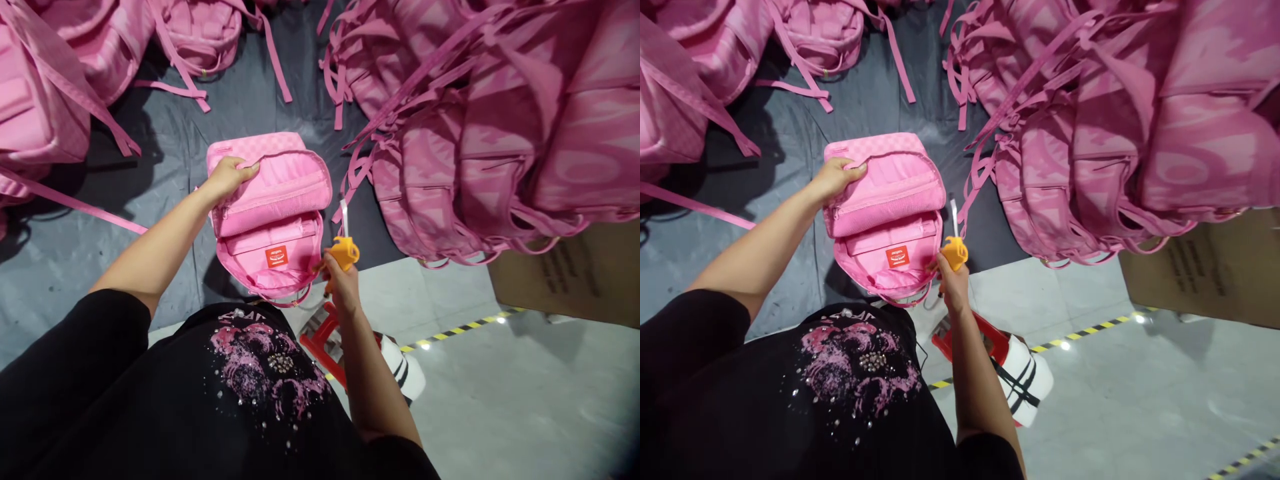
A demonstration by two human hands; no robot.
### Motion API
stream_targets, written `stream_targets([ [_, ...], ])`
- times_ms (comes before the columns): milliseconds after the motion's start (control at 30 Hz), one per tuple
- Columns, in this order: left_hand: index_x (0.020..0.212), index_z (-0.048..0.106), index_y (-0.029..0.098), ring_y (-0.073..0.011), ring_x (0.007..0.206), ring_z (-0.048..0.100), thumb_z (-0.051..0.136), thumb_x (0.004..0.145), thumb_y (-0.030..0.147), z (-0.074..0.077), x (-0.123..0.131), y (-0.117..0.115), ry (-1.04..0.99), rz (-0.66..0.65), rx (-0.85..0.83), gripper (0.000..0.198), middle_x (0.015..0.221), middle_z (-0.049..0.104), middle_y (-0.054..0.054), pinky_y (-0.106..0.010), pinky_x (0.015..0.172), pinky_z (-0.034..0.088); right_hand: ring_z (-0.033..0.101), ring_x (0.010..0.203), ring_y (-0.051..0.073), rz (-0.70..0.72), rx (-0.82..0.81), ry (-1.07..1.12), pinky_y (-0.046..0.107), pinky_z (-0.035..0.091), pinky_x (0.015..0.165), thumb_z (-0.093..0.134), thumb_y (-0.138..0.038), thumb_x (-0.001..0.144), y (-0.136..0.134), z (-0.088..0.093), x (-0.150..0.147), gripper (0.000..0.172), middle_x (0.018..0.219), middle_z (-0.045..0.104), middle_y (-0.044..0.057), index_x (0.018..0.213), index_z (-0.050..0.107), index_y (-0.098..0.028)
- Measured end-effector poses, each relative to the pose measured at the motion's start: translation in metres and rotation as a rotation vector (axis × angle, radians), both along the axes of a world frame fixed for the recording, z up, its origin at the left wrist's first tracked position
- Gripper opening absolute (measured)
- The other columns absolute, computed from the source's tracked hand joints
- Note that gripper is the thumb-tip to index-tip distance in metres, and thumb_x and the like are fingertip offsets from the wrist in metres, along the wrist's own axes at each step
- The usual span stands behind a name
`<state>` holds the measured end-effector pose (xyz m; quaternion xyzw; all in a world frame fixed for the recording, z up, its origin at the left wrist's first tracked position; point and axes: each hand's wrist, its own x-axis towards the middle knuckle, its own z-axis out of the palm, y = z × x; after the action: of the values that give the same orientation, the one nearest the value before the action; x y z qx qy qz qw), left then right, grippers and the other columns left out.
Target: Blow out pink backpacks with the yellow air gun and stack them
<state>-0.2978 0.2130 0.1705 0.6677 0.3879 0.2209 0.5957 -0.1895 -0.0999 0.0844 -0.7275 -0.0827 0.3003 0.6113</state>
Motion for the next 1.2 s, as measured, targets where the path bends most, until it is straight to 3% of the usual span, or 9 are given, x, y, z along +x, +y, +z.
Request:
stream_targets([
  [100, 0.059, 0.049, 0.017, -0.0062, 0.042, 0.038, 0.078, 0.077, 0.028, -0.007, 0.003, 0.003, 0.006, 0.016, -0.068, 0.035, 0.048, 0.040, 0.004, -0.019, 0.045, 0.024, 0.064, 0.075, 0.017, -0.047, 0.056, -0.299, 0.033, 0.052, 0.072, 0.066, -0.042, 0.076, 0.035, 0.026, -0.011, 0.036, 0.082, 0.067, 0.003, 0.103, 0.064, -0.018],
  [167, 0.059, 0.051, 0.017, -0.0073, 0.042, 0.040, 0.079, 0.074, 0.029, -0.011, 0.004, 0.003, -0.020, 0.017, -0.116, 0.034, 0.049, 0.044, 0.004, -0.020, 0.045, 0.027, 0.063, 0.084, 0.019, 0.111, 0.065, -0.451, 0.036, 0.053, 0.080, 0.062, -0.038, 0.082, 0.058, 0.052, -0.044, 0.034, 0.093, 0.068, 0.006, 0.110, 0.063, -0.018],
  [300, 0.062, 0.056, 0.016, -0.0083, 0.047, 0.044, 0.080, 0.069, 0.031, -0.019, -0.002, -0.009, -0.108, 0.024, -0.131, 0.030, 0.055, 0.051, 0.003, -0.020, 0.047, 0.030, 0.063, 0.106, 0.022, 1.015, 0.251, -0.287, 0.035, 0.051, 0.093, 0.063, -0.043, 0.090, 0.088, 0.097, -0.133, 0.047, 0.121, 0.066, 0.010, 0.130, 0.057, -0.020],
  [400, 0.057, 0.049, 0.017, -0.0058, 0.046, 0.035, 0.076, 0.069, 0.033, -0.025, -0.019, -0.033, -0.147, 0.090, -0.039, 0.034, 0.052, 0.042, 0.006, -0.020, 0.046, 0.023, 0.054, 0.128, 0.019, 1.530, 0.455, 0.057, 0.033, 0.041, 0.111, 0.047, -0.047, 0.099, 0.089, 0.096, -0.160, 0.042, 0.136, 0.060, 0.008, 0.128, 0.061, -0.020],
  [467, 0.055, 0.044, 0.018, -0.0051, 0.046, 0.030, 0.074, 0.070, 0.035, -0.029, -0.034, -0.053, -0.155, 0.168, -0.019, 0.037, 0.051, 0.036, 0.007, -0.021, 0.046, 0.019, 0.053, 0.130, 0.018, 1.369, 0.489, 0.109, 0.035, 0.037, 0.115, 0.047, -0.044, 0.099, 0.081, 0.077, -0.153, 0.035, 0.133, 0.062, 0.008, 0.112, 0.068, -0.020],
  [600, 0.056, 0.044, 0.019, -0.0059, 0.047, 0.028, 0.074, 0.067, 0.041, -0.031, -0.054, -0.076, -0.149, 0.287, -0.117, 0.038, 0.052, 0.034, 0.007, -0.023, 0.046, 0.019, 0.064, 0.092, 0.016, 0.378, 0.255, -0.091, 0.035, 0.053, 0.089, 0.056, -0.039, 0.091, 0.071, 0.027, -0.102, 0.021, 0.098, 0.068, 0.005, 0.096, 0.063, -0.020],
  [700, 0.057, 0.048, 0.019, -0.0065, 0.047, 0.031, 0.077, 0.062, 0.043, -0.028, -0.056, -0.076, -0.156, 0.307, -0.169, 0.038, 0.053, 0.038, 0.006, -0.023, 0.047, 0.022, 0.061, 0.088, 0.015, -0.009, 0.151, -0.165, 0.030, 0.053, 0.080, 0.063, -0.040, 0.082, 0.082, 0.004, -0.059, 0.030, 0.100, 0.064, 0.005, 0.104, 0.055, -0.021],
  [833, 0.057, 0.049, 0.019, -0.0067, 0.047, 0.032, 0.078, 0.061, 0.043, -0.024, -0.053, -0.070, -0.157, 0.305, -0.165, 0.038, 0.052, 0.039, 0.006, -0.022, 0.046, 0.022, 0.060, 0.087, 0.015, -0.010, 0.203, -0.210, 0.031, 0.052, 0.083, 0.069, -0.039, 0.076, 0.104, 0.000, -0.030, 0.034, 0.097, 0.063, 0.004, 0.101, 0.057, -0.020],
  [1200, 0.055, 0.046, 0.019, -0.0064, 0.047, 0.028, 0.076, 0.067, 0.037, -0.026, -0.051, -0.068, -0.121, 0.306, -0.133, 0.037, 0.052, 0.035, 0.006, -0.023, 0.046, 0.019, 0.055, 0.069, 0.013, -0.019, 0.188, -0.333, 0.028, 0.049, 0.071, 0.061, -0.040, 0.084, 0.111, 0.014, -0.033, 0.020, 0.076, 0.057, -0.002, 0.081, 0.056, -0.022],
])
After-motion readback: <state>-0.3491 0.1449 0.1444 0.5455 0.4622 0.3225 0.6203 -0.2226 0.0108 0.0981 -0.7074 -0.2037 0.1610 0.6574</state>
